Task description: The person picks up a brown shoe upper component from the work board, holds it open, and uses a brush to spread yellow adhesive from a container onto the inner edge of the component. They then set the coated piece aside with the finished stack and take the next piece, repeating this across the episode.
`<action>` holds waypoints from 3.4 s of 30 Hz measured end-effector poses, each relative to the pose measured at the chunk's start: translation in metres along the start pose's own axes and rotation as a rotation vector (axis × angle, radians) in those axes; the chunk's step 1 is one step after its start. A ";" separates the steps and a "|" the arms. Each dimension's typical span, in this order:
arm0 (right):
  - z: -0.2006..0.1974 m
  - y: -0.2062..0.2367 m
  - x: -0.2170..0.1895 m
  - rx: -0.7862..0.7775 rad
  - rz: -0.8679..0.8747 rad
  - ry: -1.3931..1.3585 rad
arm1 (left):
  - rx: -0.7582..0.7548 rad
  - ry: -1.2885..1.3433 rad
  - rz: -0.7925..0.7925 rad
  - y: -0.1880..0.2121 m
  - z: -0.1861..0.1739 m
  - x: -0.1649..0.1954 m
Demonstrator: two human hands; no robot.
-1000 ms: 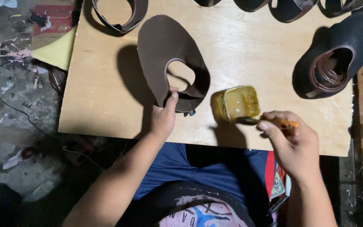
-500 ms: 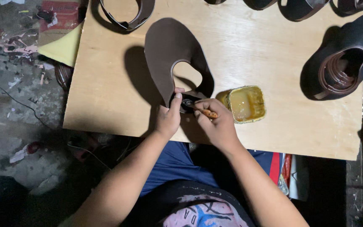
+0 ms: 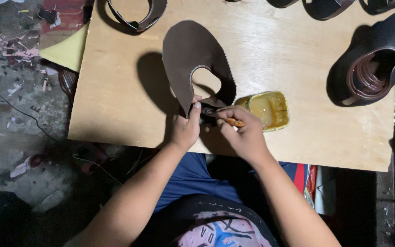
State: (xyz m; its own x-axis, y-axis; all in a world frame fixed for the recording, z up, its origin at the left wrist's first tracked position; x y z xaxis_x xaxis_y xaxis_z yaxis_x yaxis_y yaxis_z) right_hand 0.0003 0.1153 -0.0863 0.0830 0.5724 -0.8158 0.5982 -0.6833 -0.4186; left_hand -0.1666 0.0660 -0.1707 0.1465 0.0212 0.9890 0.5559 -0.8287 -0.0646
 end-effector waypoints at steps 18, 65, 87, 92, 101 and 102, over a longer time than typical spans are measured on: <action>-0.121 0.037 -0.015 0.249 0.187 0.300 | 0.100 -0.241 -0.130 0.012 -0.006 0.023; -0.003 0.024 -0.039 -0.084 -0.076 0.039 | 0.023 -0.641 -0.307 -0.007 -0.013 0.041; 0.005 0.044 0.010 0.051 0.073 0.015 | -0.010 -0.625 -0.194 0.002 0.005 0.055; -0.008 0.058 0.026 0.203 0.221 -0.227 | -0.035 -0.587 -0.178 0.006 0.000 0.055; 0.002 0.044 -0.035 -0.020 -0.236 0.131 | 0.016 -0.638 -0.108 0.002 -0.002 0.055; 0.005 0.044 -0.033 -0.046 -0.236 0.180 | 0.001 -0.636 -0.113 0.004 0.000 0.055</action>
State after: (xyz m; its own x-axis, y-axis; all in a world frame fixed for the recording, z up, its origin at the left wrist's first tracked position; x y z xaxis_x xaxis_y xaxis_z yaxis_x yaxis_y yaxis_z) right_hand 0.0192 0.0640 -0.0795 0.0748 0.7867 -0.6128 0.6530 -0.5031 -0.5661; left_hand -0.1570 0.0639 -0.1168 0.5431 0.4357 0.7177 0.5969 -0.8016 0.0350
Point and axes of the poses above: each hand's wrist, its own y-axis away from the middle knuckle, its own z-axis out of the palm, x = y × z, the point moved 9 cm from there along -y, towards the middle knuckle, and after that the axes turned 13 degrees about -z, right-handed, at the moved point
